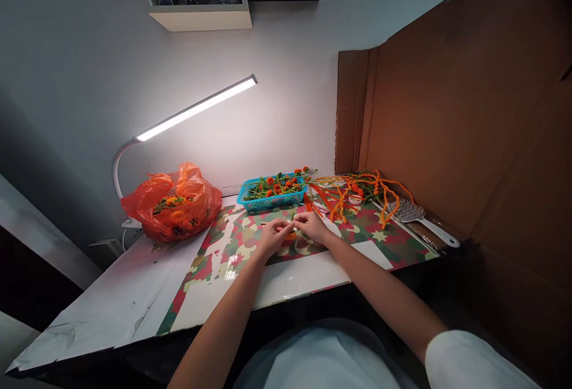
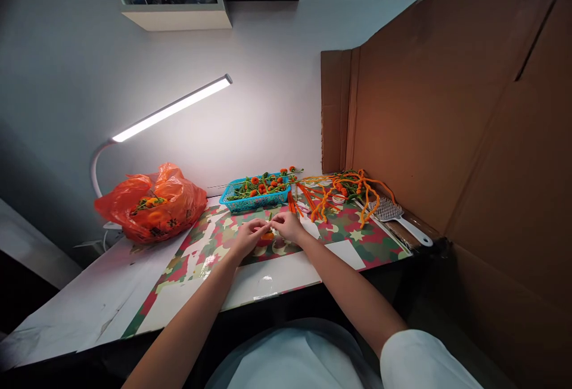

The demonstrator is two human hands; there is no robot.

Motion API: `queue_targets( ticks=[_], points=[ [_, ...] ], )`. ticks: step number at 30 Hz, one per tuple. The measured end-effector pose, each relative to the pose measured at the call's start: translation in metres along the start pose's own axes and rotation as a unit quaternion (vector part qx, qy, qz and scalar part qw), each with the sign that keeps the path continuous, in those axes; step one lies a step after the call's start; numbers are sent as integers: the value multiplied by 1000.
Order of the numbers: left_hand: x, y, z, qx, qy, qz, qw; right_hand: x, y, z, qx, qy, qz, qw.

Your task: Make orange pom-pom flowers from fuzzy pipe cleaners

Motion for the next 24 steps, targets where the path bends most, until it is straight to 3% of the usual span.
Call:
queue_targets(
  ticks=[6,12,14,17,20,24],
  points=[
    [9,-2,-1,98,214,101,967,13,3,3,55,-62,18,996],
    [5,1,4,225,294,144,918,18,6,1,95,-95,26,991],
    [4,1,4,206,280,144,927,17,5,0,92,-92,22,991],
    [4,-1,4,97,204,127,966,13,3,1,30,-31,27,999],
    [1,0,4,9,76,52,996,7,2,0,-29,49,30,998],
    [-3,1,3,-34,-69,-45,996,3,2,-3,-34,70,24,997]
  ],
)
Point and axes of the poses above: each hand's wrist, its own y-axis away from the middle knuckle, its own z-axis out of the back of the hand, x = y × z, the point moved 1 cm from there along -y, towards the middle knuckle, and after that the axes turned 10 degrees about -y, right-handed, at the moved point
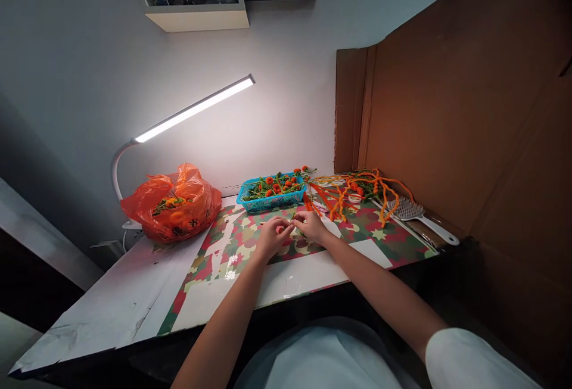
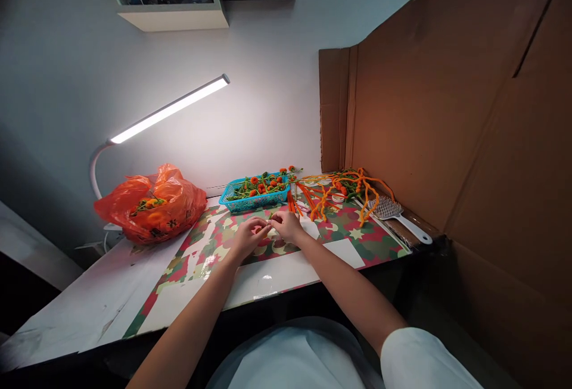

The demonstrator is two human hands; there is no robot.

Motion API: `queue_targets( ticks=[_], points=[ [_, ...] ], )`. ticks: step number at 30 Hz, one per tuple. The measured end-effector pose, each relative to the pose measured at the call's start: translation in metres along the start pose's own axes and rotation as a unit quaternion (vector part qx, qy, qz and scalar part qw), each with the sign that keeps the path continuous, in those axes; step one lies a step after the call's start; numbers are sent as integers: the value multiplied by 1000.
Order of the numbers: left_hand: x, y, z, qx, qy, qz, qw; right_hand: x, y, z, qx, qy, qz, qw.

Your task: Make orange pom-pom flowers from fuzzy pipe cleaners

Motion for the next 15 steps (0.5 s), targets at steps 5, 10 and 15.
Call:
queue_targets(
  ticks=[5,10,15],
  points=[
    [2,0,2,37,60,28,997,4,1,1,21,-56,3,998],
    [5,2,9,173,208,79,960,11,5,8,121,-110,18,986],
    [12,4,14,243,271,96,926,12,6,9,140,-137,16,981]
  ],
)
Point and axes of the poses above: each hand's wrist, its own y-axis away from the middle knuckle, its own z-axis out of the back of the hand, x = y × z, the point moved 1 cm from there along -y, towards the middle knuckle, and after that the axes turned 10 degrees about -y, right-handed, at the moved point
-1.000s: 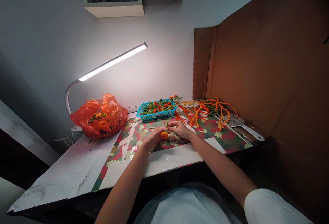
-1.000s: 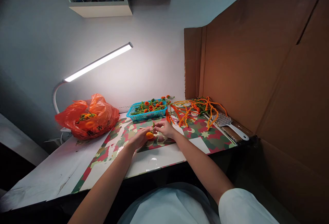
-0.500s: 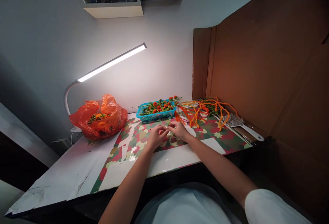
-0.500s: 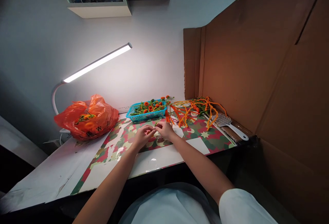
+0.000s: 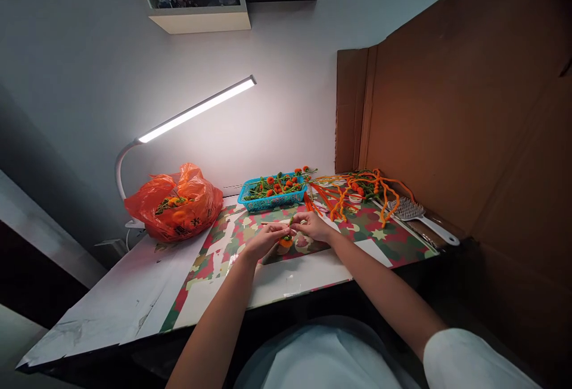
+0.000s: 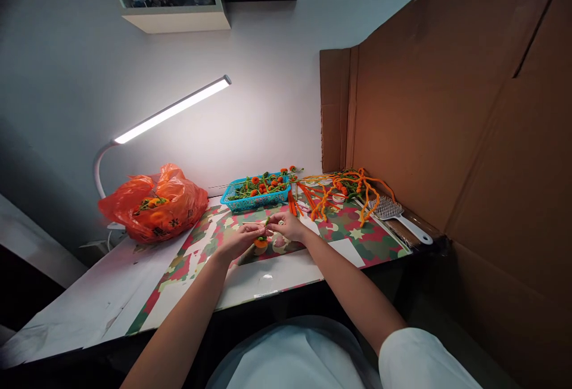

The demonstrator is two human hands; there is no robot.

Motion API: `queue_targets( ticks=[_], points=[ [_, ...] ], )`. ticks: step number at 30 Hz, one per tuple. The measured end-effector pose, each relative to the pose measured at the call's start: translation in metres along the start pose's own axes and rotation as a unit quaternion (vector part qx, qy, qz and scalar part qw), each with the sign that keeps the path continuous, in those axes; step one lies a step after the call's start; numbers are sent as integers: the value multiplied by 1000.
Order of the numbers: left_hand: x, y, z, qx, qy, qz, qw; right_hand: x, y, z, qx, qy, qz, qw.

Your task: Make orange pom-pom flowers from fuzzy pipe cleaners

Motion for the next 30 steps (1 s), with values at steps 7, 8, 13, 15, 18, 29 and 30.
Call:
queue_targets(
  ticks=[7,8,13,15,18,29,30],
  points=[
    [1,-3,-3,-40,39,46,997,-4,-4,-3,-52,32,-7,998],
    [0,-4,-3,-68,35,47,996,-5,-5,-3,-68,45,-3,997],
    [-5,-5,-5,-249,-110,-39,961,-15,-7,-3,-150,93,-18,984],
    [-6,-4,-8,-271,-193,-79,940,-19,-8,-4,-162,107,-29,981],
    [-6,-4,-11,-278,-261,-110,918,-22,-8,-6,-152,112,-37,981],
    [0,-1,-3,-54,-42,23,997,-11,-1,-6,-65,73,9,995],
    [0,0,-2,-29,-14,33,999,-10,-1,-7,-55,70,12,996]
  ],
)
Point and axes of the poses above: each hand's wrist, its own y-axis away from the middle knuckle, its own z-axis out of the back of the hand, x = y × z, the point moved 1 cm from there along -y, towards the middle knuckle, and after that the axes turned 10 degrees about -y, right-handed, at the moved point
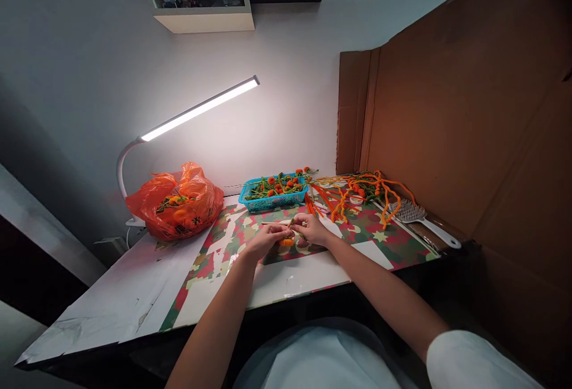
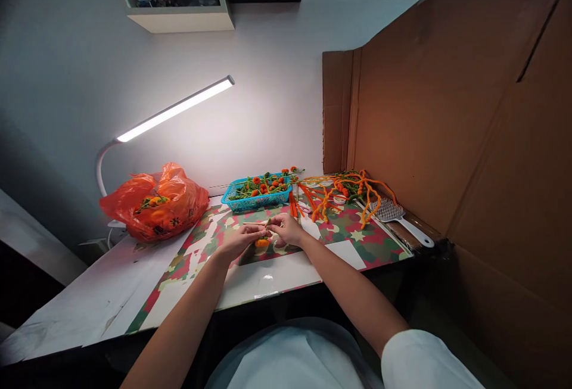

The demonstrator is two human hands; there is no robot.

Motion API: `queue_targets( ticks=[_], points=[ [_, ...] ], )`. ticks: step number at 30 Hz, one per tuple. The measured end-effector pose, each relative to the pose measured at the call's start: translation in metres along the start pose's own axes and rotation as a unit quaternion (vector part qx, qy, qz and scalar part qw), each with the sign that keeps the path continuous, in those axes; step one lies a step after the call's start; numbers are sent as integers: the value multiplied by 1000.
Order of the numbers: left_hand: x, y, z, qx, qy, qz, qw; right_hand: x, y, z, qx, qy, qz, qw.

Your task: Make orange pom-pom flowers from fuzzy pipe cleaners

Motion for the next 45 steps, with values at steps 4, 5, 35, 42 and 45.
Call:
queue_targets(
  ticks=[4,5,35,42,45],
  points=[
    [0,3,1,31,60,34,997,3,0,-1,21,-4,8,1000],
    [0,3,0,28,59,38,997,4,0,-1,19,-1,10,1000],
    [-3,1,-6,-45,-117,-36,992,1,-1,4,-9,13,-3,1000],
    [-6,1,-14,-268,-353,-138,886,-8,-1,0,-39,37,-27,998],
    [-5,0,-13,-282,-404,-144,858,-9,-1,1,-42,70,-32,996]
  ],
)
Point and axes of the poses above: each hand's wrist, its own y-axis away from the middle knuckle, its own z-axis out of the back of the hand, x = y × z, the point moved 1 cm from there along -y, towards the middle knuckle, and after that the axes turned 10 degrees about -y, right-handed, at the moved point
